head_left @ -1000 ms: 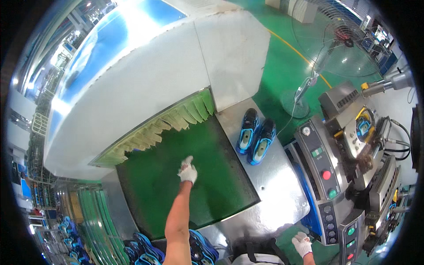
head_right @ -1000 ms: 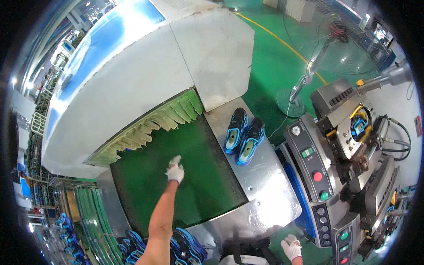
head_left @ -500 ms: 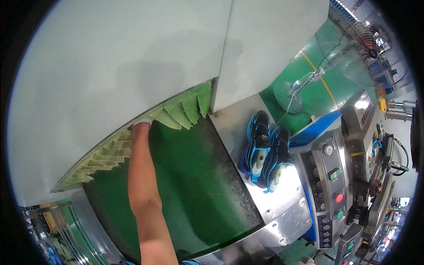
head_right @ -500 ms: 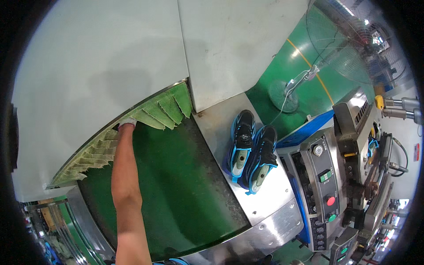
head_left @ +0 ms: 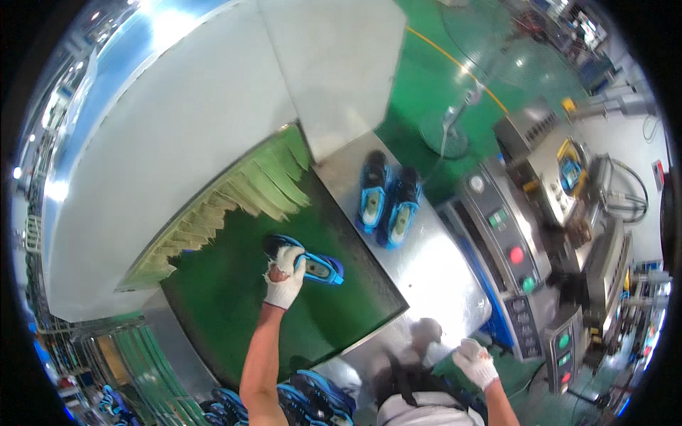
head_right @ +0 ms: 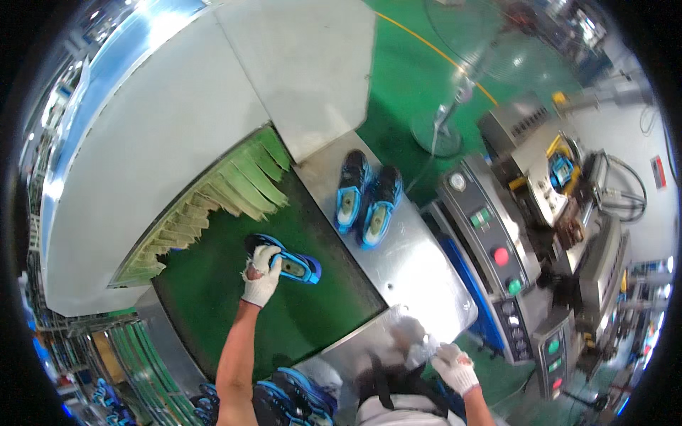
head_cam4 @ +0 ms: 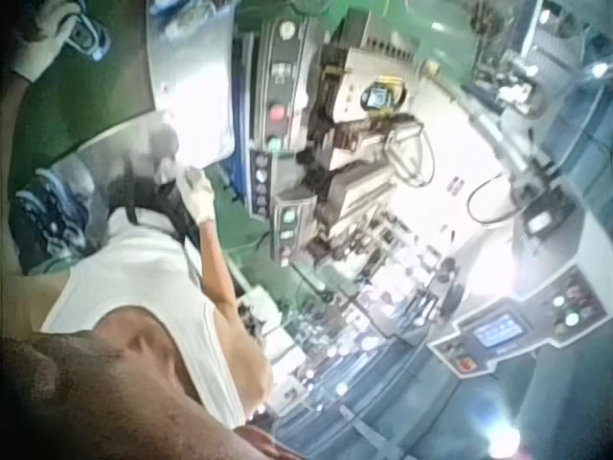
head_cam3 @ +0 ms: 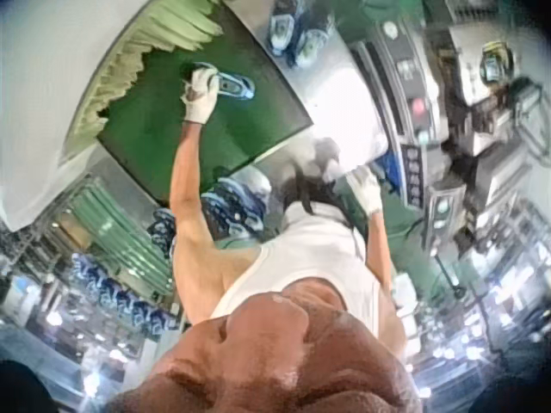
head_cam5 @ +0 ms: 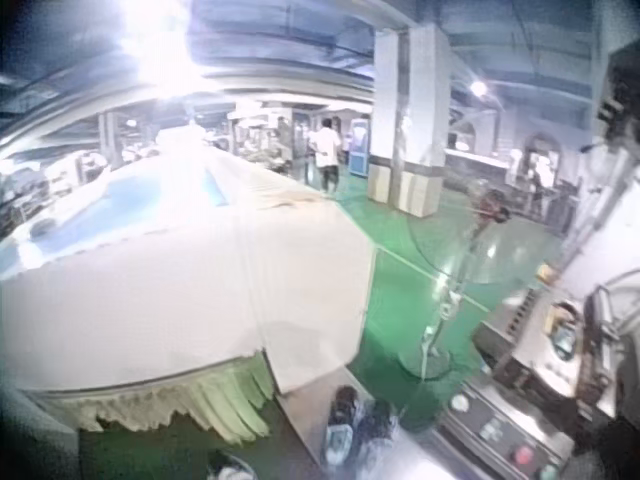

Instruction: The person operates multiple machines to process athletic shoes, inserting them into a press and a cleaning machine, while managing pairs on a metal work surface.

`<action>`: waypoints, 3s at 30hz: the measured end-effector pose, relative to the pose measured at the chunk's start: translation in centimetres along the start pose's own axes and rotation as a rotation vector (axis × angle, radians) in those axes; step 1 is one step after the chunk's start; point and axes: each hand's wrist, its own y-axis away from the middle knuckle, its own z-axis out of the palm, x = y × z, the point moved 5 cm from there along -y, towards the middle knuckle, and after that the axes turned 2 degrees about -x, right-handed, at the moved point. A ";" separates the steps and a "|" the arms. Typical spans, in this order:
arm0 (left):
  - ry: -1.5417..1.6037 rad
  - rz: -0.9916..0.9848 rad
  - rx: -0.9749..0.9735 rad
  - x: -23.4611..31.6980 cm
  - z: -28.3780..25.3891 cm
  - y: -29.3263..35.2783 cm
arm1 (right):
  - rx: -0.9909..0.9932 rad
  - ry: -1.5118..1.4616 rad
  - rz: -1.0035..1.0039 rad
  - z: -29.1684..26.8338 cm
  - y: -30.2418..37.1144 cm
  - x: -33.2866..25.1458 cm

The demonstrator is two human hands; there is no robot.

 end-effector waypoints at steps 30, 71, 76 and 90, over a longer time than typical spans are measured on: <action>-0.004 0.617 -0.260 67.6 28.1 -25.8 | 0.572 -2.021 -0.038 -26.3 19.4 13.6; -0.526 -1.282 0.296 29.0 6.0 28.1 | 0.676 -0.082 0.640 -50.1 -34.8 20.0; -0.372 -1.149 0.448 24.4 10.6 30.9 | 0.636 0.001 0.315 -50.7 -35.4 26.2; -0.237 -0.793 0.663 20.9 7.7 37.1 | 0.721 0.043 -0.353 -29.5 -6.2 3.2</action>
